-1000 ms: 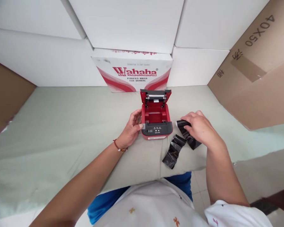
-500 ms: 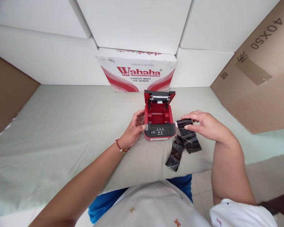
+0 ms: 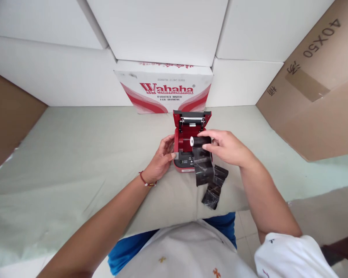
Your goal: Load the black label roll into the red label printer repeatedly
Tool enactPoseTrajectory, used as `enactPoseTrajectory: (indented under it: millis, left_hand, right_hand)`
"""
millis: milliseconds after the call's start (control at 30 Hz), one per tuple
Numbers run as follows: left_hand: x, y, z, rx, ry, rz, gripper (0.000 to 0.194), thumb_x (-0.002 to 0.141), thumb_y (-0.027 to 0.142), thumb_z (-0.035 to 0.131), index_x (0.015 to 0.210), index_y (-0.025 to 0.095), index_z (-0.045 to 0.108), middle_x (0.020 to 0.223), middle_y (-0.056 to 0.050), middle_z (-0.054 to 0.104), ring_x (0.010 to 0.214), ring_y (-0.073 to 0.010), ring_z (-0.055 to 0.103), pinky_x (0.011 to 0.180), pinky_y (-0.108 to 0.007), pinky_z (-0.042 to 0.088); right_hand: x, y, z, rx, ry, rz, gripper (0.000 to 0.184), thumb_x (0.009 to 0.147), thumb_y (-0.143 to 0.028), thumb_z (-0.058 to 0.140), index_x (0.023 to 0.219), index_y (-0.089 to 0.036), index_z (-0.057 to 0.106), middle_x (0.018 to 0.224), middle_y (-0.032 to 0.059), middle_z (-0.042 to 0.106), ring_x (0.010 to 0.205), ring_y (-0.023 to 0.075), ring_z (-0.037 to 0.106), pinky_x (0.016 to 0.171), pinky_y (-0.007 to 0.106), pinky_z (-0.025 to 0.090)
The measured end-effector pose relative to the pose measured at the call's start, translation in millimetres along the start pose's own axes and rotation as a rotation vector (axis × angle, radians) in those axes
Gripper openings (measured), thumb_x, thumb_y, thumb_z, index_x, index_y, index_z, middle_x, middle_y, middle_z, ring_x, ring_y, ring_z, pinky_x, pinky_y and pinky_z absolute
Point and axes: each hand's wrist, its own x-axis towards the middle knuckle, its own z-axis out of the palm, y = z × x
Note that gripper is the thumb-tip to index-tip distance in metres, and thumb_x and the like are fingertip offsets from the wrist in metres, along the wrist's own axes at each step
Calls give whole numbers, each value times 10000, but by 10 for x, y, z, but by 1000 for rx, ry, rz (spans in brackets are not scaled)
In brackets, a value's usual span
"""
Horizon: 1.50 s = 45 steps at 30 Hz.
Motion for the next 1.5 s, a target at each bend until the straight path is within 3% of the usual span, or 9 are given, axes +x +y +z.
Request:
enactPoseTrajectory:
  millis: [167, 333, 467, 600, 900, 1133, 1267, 1367, 1500]
  left_hand:
    - [-72, 65, 24, 135, 33, 25, 662, 893, 536, 798, 1448, 328, 505, 1666, -88, 452, 1617, -323, 355, 1324, -548, 329]
    - [-293, 381, 254, 661, 314, 301, 450, 945, 354, 727, 1375, 318, 600, 1447, -103, 557, 1412, -312, 524, 1137, -501, 514]
    - [-492, 521, 477, 972, 143, 565, 457, 983, 168, 586, 1398, 346, 653, 1229, -87, 669, 1121, -261, 634, 982, -453, 550]
    - [-591, 420, 491, 1122, -40, 660, 522, 953, 154, 627, 1420, 385, 659, 1202, -80, 737, 1147, -312, 639, 958, -488, 477]
    - [-570, 409, 458, 1268, 40, 805, 492, 952, 99, 625, 1397, 310, 633, 1133, -63, 785, 1110, -280, 718, 936, -444, 466]
    - [-546, 450, 505, 1334, 64, 854, 353, 935, 66, 647, 1264, 196, 656, 1063, -85, 785, 1057, -253, 729, 931, -417, 508]
    - [-554, 432, 477, 1281, 114, 839, 380, 928, 66, 659, 1289, 184, 641, 1074, -90, 758, 1065, -245, 699, 957, -418, 531]
    - [-556, 420, 442, 1254, 182, 815, 391, 925, 71, 670, 1294, 199, 648, 1087, -92, 721, 1108, -248, 663, 991, -422, 553]
    - [-539, 407, 394, 1274, 140, 818, 389, 932, 102, 688, 1300, 228, 673, 1135, -98, 688, 1161, -265, 635, 1014, -442, 547]
  right_hand:
    - [418, -10, 342, -159, 66, 8, 419, 923, -209, 633, 1326, -224, 750, 987, 26, 809, 824, 201, 706, 806, 328, 542]
    - [541, -80, 432, -442, 70, 67, 457, 959, -226, 642, 1408, -240, 723, 1274, 84, 806, 1091, 276, 744, 955, 381, 537]
    - [568, -159, 454, -608, 82, 94, 473, 973, -244, 609, 1434, -280, 712, 1334, 99, 792, 1201, 334, 734, 961, 421, 546]
    - [583, -204, 466, -665, 73, 105, 463, 992, -260, 577, 1432, -281, 718, 1282, 121, 809, 1156, 351, 749, 903, 426, 561]
    - [608, -99, 499, -563, 138, 42, 479, 1005, -264, 610, 1475, -281, 700, 1380, 97, 779, 1241, 337, 734, 1011, 450, 570]
    - [115, 56, 392, -200, 235, -380, 263, 1054, -239, 615, 1239, -210, 800, 1211, 77, 835, 1087, 244, 786, 1002, 404, 609]
    - [-298, 117, 443, -243, 181, -658, 231, 1059, -228, 644, 1242, -212, 783, 1346, 82, 793, 1263, 259, 707, 1080, 442, 586]
    - [-452, 205, 515, -323, 180, -695, 290, 1058, -160, 619, 1315, -212, 744, 1422, 71, 760, 1375, 273, 651, 1153, 504, 541]
    - [-492, 317, 540, -349, 198, -671, 322, 1069, -129, 592, 1346, -243, 712, 1444, 45, 750, 1408, 235, 640, 1223, 525, 470]
